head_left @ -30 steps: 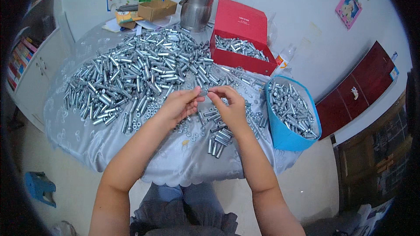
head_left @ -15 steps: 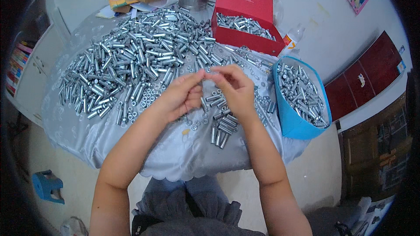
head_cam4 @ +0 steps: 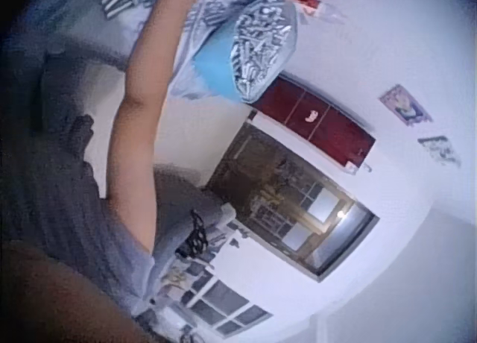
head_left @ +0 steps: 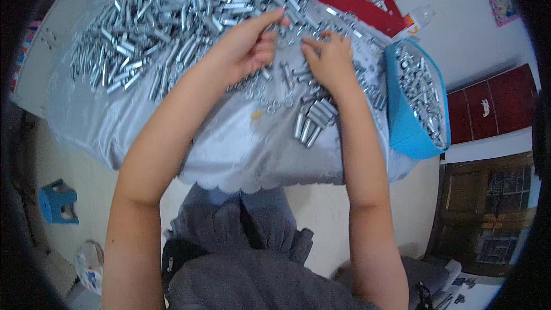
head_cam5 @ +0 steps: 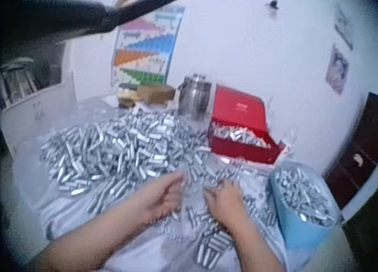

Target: The person sits at a table covered with a white cloth and repeatedly picks up small metal cylindrical parts and washers. They thread the washers onto the cylinders by hand and place the assembled units into a pile on the table. The process is repetitive, involving picking, threading, and placing components one at a time.

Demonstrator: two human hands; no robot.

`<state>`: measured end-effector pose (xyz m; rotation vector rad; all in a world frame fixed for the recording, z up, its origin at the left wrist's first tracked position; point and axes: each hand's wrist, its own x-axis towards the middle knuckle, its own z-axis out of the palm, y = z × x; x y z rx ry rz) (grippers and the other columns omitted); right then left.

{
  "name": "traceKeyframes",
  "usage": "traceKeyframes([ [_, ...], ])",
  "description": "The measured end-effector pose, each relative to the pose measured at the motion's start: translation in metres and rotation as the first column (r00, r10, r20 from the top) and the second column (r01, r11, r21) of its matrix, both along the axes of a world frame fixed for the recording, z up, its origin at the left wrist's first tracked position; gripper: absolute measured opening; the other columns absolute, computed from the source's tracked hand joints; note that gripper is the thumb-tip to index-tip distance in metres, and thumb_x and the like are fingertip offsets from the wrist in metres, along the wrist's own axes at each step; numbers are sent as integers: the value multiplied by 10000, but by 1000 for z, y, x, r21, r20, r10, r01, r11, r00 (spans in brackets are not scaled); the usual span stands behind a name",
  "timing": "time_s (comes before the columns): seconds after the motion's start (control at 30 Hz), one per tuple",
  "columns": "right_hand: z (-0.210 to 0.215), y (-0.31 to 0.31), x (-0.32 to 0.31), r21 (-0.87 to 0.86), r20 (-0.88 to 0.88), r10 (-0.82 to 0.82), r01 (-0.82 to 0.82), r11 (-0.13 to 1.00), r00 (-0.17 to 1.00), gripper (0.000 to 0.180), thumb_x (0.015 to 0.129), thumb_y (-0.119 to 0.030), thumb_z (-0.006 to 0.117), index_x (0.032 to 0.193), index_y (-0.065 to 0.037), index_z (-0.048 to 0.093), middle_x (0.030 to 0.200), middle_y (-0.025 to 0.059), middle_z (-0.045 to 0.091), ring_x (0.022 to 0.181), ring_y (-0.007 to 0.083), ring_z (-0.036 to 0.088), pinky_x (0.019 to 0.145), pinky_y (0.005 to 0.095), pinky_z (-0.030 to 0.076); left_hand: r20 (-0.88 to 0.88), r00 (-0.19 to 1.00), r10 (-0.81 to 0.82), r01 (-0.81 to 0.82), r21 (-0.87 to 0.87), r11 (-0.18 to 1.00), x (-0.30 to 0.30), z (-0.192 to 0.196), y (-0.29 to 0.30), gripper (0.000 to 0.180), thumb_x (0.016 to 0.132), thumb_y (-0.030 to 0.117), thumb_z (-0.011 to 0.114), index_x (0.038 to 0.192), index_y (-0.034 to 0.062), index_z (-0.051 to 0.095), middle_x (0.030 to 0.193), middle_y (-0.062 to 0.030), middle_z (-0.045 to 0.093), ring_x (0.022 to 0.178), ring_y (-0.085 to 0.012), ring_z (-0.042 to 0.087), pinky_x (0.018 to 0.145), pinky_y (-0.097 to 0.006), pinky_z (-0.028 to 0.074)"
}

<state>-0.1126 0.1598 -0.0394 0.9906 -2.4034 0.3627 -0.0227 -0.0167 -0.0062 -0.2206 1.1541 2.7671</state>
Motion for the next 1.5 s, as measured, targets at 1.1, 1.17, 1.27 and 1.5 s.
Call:
traceKeyframes([
  [1.1, 14, 10, 5, -159, 447, 65, 8, 987, 892, 146, 723, -90, 606, 846, -25, 650, 908, 177, 593, 866, 328, 571, 794, 375, 448, 51, 998, 42, -40, -41, 998, 5, -1, 3, 201, 836, 214, 515, 897, 22, 517, 549, 59, 335, 428, -30, 267, 384, -182, 239],
  [1.17, 17, 11, 6, -175, 468, 75, 9, 985, 880, 163, 720, -68, 605, 870, -19, 645, 907, 181, 602, 849, 323, 584, 780, 361, 459, 82, 995, 49, -44, -53, 998, 5, -1, 5, 203, 836, 214, 515, 900, 21, 519, 551, 59, 337, 430, -29, 269, 386, -181, 240],
  [1.27, 25, 11, 11, -245, 493, 124, 1, 969, 861, 196, 713, -54, 614, 904, -16, 636, 890, 178, 615, 818, 301, 599, 757, 348, 470, 98, 994, 44, -36, -77, 996, 7, 2, 9, 215, 837, 220, 515, 907, 17, 525, 555, 58, 343, 430, -32, 262, 390, -183, 240],
  [1.5, 30, 10, 14, -345, 429, 197, -42, 938, 882, 219, 716, -61, 627, 931, -22, 630, 869, 169, 625, 779, 261, 607, 731, 336, 473, 102, 995, 2, 8, -97, 995, 6, -3, 11, 243, 843, 228, 512, 935, 5, 532, 563, 56, 350, 437, -39, 249, 400, -194, 232],
])
